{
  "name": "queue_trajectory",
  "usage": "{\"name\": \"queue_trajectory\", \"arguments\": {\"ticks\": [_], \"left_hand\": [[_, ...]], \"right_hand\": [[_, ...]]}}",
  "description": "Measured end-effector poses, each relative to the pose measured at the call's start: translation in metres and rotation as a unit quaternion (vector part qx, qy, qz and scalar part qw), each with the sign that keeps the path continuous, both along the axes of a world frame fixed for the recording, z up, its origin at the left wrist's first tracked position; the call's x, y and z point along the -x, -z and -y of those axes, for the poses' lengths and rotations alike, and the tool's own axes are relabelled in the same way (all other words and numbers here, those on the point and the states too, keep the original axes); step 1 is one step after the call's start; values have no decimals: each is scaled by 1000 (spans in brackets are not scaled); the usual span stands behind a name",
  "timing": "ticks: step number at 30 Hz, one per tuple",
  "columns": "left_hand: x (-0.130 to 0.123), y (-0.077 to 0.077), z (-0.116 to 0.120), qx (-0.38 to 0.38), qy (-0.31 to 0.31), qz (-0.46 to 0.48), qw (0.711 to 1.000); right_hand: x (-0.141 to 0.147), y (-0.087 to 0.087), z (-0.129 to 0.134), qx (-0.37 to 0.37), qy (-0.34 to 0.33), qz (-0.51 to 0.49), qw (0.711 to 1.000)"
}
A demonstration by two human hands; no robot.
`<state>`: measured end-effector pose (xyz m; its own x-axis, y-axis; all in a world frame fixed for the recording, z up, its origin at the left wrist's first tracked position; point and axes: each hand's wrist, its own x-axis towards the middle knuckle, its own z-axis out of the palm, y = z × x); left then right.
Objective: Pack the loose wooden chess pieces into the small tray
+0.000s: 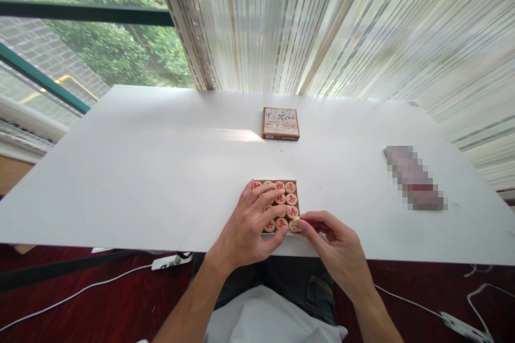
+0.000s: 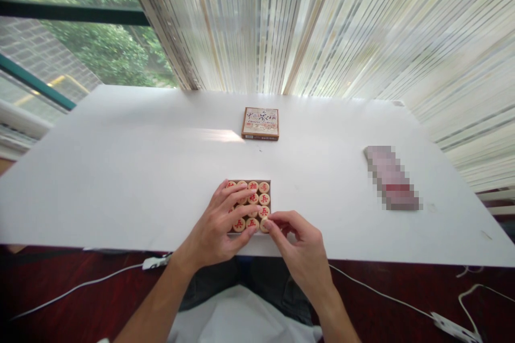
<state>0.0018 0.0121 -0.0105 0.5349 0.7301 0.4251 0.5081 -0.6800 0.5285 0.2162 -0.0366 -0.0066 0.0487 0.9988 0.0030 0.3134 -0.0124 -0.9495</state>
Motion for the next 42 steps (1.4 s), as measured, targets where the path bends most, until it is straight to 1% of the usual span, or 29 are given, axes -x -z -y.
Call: {"name": "queue_trajectory", "arguments": {"ticks": [2,7,9,12,19,25,29,34,38,42], "left_hand": [[2,1,-1,5,-13,18,1000],[4,7,-5,34,-131,83,987],[4,11,-7,41,-147,96,984],[4,13,-7,41,-144,89,985],[3,13,-6,31,-137,83,987],[4,11,-3,35,-128,74,988],[12,7,10,57,-124,53,989],[27,6,31,67,-140,32,987],[34,8,43,64,-159,20,985],[34,10,48,53,-164,14,985]], "right_hand": [[2,-2,1,-21,4,47,999],[8,-2,4,-65,0,129,989],[11,0,4,-79,1,148,986],[14,1,4,-111,6,180,977],[20,4,5,-181,6,238,954],[22,9,6,-210,-3,267,941],[22,9,5,-219,-7,281,934],[22,10,7,-227,1,285,931],[24,12,9,-244,34,281,928],[26,12,8,-248,59,282,925]]}}
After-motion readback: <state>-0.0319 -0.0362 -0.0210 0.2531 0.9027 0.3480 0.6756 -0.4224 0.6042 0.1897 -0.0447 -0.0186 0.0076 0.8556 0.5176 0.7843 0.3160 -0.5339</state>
